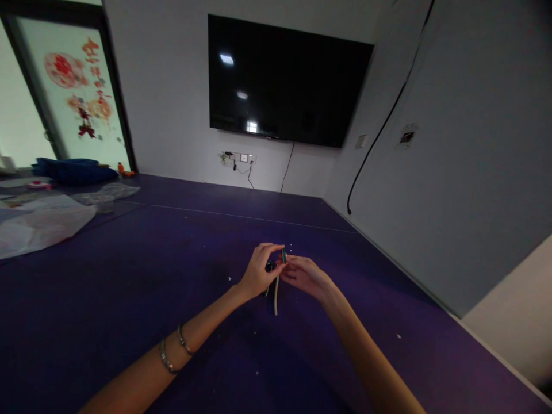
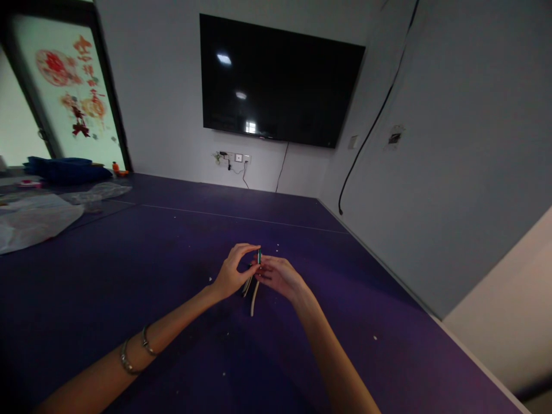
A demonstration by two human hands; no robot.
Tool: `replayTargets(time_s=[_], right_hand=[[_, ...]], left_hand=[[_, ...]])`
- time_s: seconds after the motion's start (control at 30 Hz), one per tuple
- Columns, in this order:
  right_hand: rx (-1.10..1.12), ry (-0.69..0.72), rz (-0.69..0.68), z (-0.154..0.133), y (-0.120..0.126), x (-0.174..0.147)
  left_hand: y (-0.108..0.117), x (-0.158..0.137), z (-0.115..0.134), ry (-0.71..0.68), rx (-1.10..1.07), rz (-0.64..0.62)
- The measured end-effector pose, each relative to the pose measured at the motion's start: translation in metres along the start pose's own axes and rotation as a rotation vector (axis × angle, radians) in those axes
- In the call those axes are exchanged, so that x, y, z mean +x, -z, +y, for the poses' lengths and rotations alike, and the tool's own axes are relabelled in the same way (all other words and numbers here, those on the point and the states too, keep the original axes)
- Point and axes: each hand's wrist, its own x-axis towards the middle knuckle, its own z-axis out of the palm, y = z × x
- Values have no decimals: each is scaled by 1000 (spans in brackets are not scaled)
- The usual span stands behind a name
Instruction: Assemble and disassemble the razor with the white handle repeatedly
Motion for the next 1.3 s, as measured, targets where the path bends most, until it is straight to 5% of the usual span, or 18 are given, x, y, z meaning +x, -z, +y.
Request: replayTargets(time_s=[0.37, 0.53, 0.67, 0.8, 1.3], right_hand=[[-201, 127, 165, -3, -7, 0], [-628, 344, 322, -4, 3, 7], [-980, 534, 265, -5, 0, 3], [-1215, 655, 240, -8, -10, -5], [-993, 536, 307, -12, 0, -2]], left_hand=[[2, 2, 5, 31, -61, 25], [4, 9, -2, 297, -127, 121], [5, 14, -7, 498, -225, 3], [4, 13, -10, 547, -234, -114], [-1, 8, -13, 670, -341, -80]])
